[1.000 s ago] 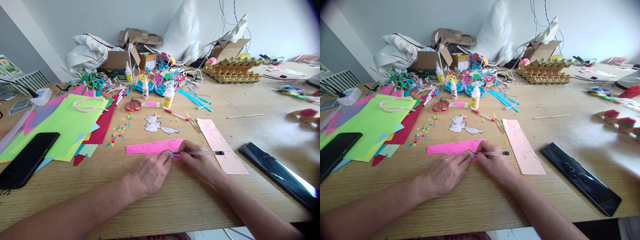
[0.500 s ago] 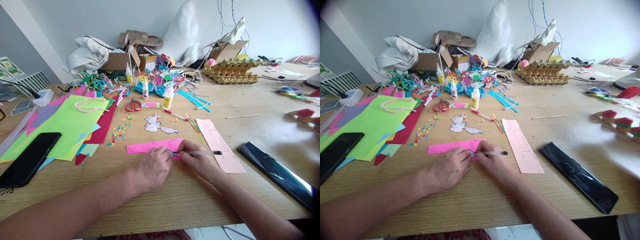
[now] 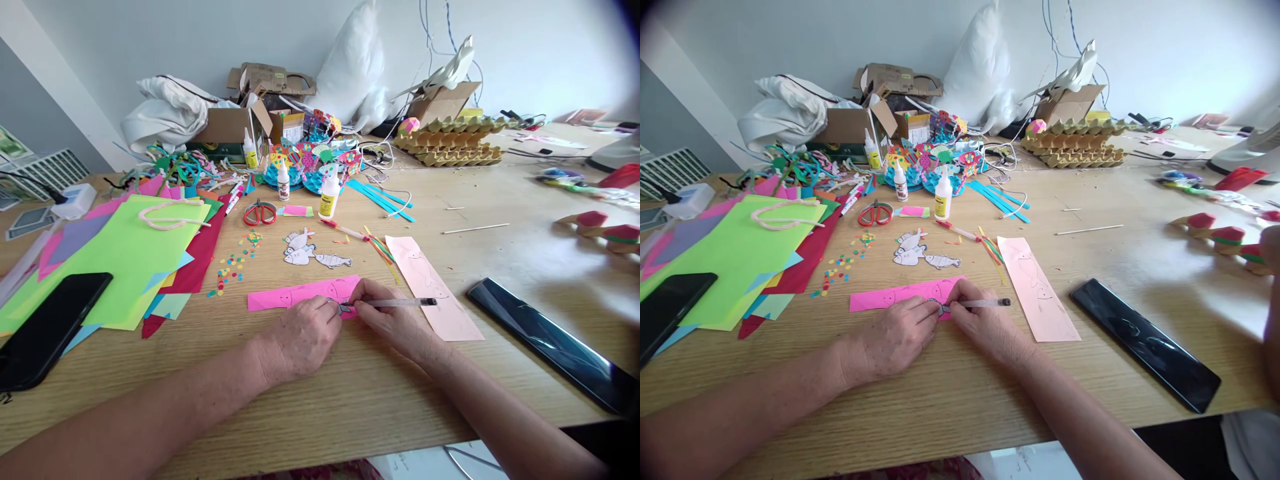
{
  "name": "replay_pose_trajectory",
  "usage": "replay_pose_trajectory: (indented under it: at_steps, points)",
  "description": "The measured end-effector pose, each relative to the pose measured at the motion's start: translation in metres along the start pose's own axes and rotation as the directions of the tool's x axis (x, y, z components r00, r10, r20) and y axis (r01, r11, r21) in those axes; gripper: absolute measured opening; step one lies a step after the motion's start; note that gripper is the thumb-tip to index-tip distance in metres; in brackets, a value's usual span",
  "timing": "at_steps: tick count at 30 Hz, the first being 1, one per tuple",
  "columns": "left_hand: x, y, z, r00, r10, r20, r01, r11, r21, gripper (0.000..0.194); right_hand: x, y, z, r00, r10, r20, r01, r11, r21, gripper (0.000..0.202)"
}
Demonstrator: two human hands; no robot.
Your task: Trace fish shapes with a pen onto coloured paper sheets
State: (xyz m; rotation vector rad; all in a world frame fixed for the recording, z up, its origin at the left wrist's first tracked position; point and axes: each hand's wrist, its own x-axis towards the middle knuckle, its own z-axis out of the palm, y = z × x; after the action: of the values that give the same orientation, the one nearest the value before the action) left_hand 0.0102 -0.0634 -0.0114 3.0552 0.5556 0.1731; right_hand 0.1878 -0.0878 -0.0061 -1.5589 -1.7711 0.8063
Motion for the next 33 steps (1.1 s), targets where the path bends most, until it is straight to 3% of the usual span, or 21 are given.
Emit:
replay_pose_trajectory:
  at_steps: [33]
  points:
    - [0.004,0.001,0.011,0.997,-0.034,-0.074,0.037,0.999,0.031,0.019,0.001,0.004,0.002,0.993,0.093,-0.074,-0.086,0.992,0.093,0.009]
